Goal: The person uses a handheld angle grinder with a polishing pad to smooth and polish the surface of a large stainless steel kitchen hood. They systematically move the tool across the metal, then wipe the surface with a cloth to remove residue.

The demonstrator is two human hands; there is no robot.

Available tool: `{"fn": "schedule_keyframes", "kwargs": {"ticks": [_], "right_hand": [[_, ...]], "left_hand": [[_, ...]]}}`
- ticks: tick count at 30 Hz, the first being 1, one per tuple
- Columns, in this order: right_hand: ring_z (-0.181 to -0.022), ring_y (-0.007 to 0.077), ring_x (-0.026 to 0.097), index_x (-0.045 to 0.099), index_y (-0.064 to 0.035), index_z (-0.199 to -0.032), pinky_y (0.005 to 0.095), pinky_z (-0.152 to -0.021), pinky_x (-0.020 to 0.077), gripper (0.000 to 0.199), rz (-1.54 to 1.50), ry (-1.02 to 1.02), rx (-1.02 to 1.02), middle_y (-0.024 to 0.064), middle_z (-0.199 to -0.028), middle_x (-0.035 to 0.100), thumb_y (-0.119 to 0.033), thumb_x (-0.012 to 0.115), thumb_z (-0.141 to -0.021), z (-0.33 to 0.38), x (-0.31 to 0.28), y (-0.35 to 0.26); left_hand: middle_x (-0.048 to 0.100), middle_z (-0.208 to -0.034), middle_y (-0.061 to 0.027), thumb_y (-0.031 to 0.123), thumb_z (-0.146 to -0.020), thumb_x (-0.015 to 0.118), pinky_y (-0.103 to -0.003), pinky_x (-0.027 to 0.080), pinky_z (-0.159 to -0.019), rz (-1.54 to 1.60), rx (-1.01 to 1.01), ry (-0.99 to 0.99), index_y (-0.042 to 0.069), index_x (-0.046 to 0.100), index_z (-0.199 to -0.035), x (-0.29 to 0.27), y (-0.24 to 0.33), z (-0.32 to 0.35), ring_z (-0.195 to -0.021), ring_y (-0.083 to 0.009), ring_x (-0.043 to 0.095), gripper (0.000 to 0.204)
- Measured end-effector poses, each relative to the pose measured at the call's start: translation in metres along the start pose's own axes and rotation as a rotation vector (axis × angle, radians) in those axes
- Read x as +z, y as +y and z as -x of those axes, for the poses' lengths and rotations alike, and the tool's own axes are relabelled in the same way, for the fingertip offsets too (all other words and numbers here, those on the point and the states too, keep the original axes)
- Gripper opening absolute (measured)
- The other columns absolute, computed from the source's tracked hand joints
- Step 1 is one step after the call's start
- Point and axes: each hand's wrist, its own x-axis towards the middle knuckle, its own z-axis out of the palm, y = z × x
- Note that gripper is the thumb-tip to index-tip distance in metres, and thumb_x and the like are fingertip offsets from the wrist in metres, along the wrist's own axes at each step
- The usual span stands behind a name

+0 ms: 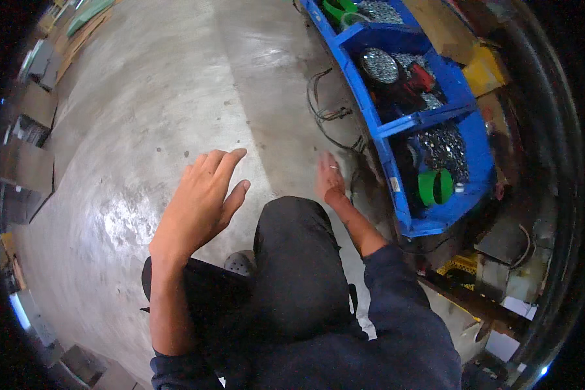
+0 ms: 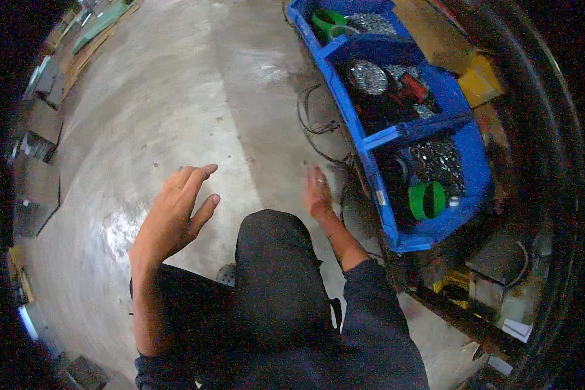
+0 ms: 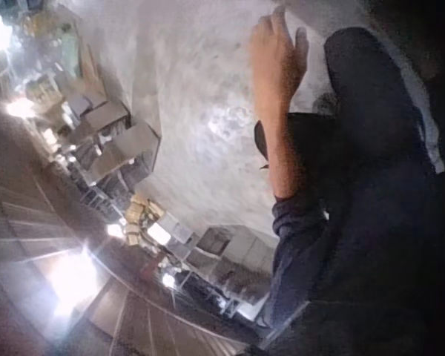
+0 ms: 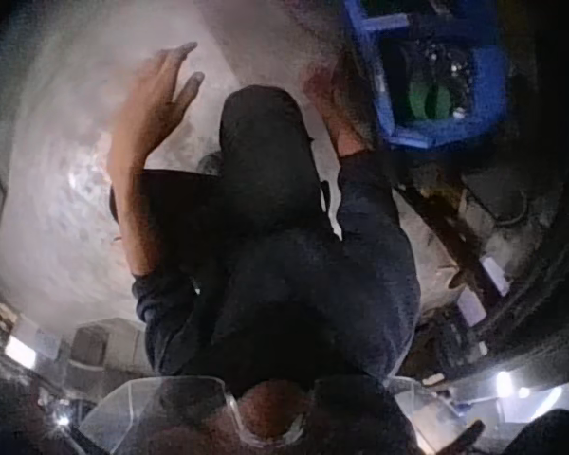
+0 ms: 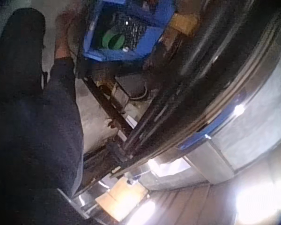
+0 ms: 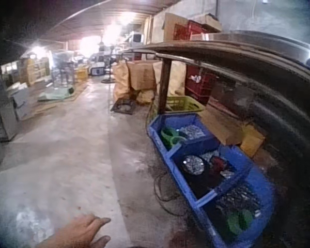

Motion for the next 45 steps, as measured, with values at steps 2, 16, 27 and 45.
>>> {"fn": "schedule_keyframes", "kwargs": {"ticks": [2,16,27,45], "right_hand": [[-0.156,0.0336,0.041,0.048,0.0037,-0.158,0.0425,-0.127,0.0379,0.059,-0.182,-0.244,-0.164,0.0185,-0.169,0.043,-0.009,0.053,-0.101,-0.044,-0.013,-0.023],[-0.152,0.0368,0.048,0.046,0.004,-0.161,0.0453,-0.126,0.0398,0.06,0.254,-0.47,0.257,0.0202,-0.167,0.048,-0.015,0.055,-0.104,-0.194,0.037,0.107],[-0.155,0.0421,0.043,0.048,0.0084,-0.158,0.0489,-0.123,0.0439,0.061,0.237,-0.366,-0.184,0.0254,-0.172,0.036,-0.014,0.057,-0.102,-0.048,0.045,-0.023],[-0.134,0.0472,0.059,0.068,0.0108,-0.128,0.0614,-0.116,0.0452,0.045,0.212,-0.4,-0.375,0.0336,-0.144,0.06,-0.015,0.066,-0.091,-0.07,0.098,0.008]], "left_hand": [[0.064,-0.124,-0.0192,0.021,-0.104,0.07,-0.046,0.05,-0.101,0.008,0.016,0.018,0.004,0.057,-0.146,-0.002,-0.003,0.004,-0.117,-0.037,0.062,0.048],[0.067,-0.131,-0.0212,0.017,-0.098,0.077,-0.047,0.052,-0.105,0.106,-0.344,-0.097,0.008,0.054,-0.154,-0.043,0.016,0.08,-0.12,-0.0407,0.064,0.061],[0.064,-0.115,-0.0194,0.02,-0.104,0.07,-0.046,0.051,-0.098,0.096,-0.12,-0.069,0.004,0.056,-0.147,-0.025,-0.007,0.053,-0.11,-0.0392,0.064,0.049],[0.064,-0.114,-0.0194,0.016,-0.103,0.069,-0.048,0.052,-0.096,0.1,-0.044,-0.095,0.005,0.057,-0.147,-0.014,0.0,0.031,-0.108,-0.039,0.065,0.046]]}}
